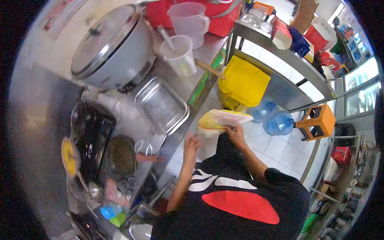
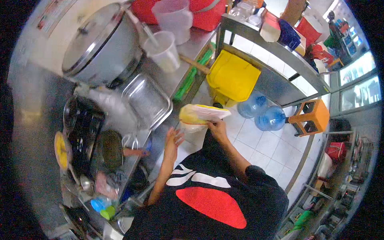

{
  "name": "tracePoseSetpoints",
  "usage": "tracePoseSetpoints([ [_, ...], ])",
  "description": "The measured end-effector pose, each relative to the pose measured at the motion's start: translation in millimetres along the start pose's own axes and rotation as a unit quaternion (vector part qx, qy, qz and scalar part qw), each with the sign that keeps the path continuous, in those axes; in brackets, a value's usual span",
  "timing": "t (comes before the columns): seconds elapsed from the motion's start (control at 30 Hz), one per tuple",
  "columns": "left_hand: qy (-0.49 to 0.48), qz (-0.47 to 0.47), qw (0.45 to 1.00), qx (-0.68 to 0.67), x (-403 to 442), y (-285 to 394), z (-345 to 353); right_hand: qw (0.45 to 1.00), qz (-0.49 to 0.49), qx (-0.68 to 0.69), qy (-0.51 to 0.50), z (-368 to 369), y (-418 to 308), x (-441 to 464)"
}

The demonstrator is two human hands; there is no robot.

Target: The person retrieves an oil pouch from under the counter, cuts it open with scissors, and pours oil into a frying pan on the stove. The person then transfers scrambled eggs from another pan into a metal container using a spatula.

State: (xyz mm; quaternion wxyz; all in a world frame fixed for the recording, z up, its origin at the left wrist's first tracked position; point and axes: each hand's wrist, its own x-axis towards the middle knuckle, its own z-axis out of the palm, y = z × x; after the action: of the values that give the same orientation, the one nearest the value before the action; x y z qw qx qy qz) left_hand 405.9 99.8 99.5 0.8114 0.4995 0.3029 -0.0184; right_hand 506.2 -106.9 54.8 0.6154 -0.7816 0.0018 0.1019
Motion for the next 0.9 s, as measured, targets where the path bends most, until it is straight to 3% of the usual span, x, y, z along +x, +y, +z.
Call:
tracePoseSetpoints([
  [0.03,-0.012,-0.012,1.0,0.017,14,-3,16,0.997,-0.019,-0.057,0.038,-23,9,16],
  [0.13,-0.035,-0.057,0.996,0.051,67,-19,62,0.99,0.043,-0.071,0.116,-71,77,80],
  [0.23,-0.007,-0.154,0.987,0.055,139,-50,98,0.985,-0.006,-0.066,0.159,-102,116,151],
  [0.27,-0.013,-0.169,0.984,0.047,165,-59,107,0.988,0.019,-0.044,0.145,-109,133,170],
  [0.3,-0.01,-0.194,0.98,0.036,174,-66,113,0.987,-0.001,-0.076,0.139,-124,86,181],
  [0.37,-0.026,-0.201,0.974,0.1,190,-48,147,0.984,0.06,-0.079,0.151,-124,113,203],
  [0.47,-0.001,-0.191,0.973,0.128,224,-42,147,0.978,0.045,-0.106,0.176,-117,167,231],
  [0.53,0.037,-0.193,0.968,0.155,245,-40,135,0.972,0.064,-0.021,0.226,-110,186,255],
  [0.63,0.034,-0.195,0.959,0.201,273,-55,113,0.931,-0.098,-0.204,0.288,-119,254,298],
  [0.73,0.083,-0.244,0.934,0.248,297,-75,92,0.937,0.161,-0.157,0.268,-102,307,323],
  [0.83,0.039,-0.2,0.955,0.216,301,-97,63,0.945,0.116,-0.205,0.226,-50,320,318],
  [0.87,0.066,-0.216,0.953,0.204,303,-110,47,0.934,0.181,-0.107,0.288,-31,301,314],
  [0.9,0.068,-0.222,0.95,0.208,301,-116,41,0.926,0.161,-0.073,0.335,-18,278,316],
])
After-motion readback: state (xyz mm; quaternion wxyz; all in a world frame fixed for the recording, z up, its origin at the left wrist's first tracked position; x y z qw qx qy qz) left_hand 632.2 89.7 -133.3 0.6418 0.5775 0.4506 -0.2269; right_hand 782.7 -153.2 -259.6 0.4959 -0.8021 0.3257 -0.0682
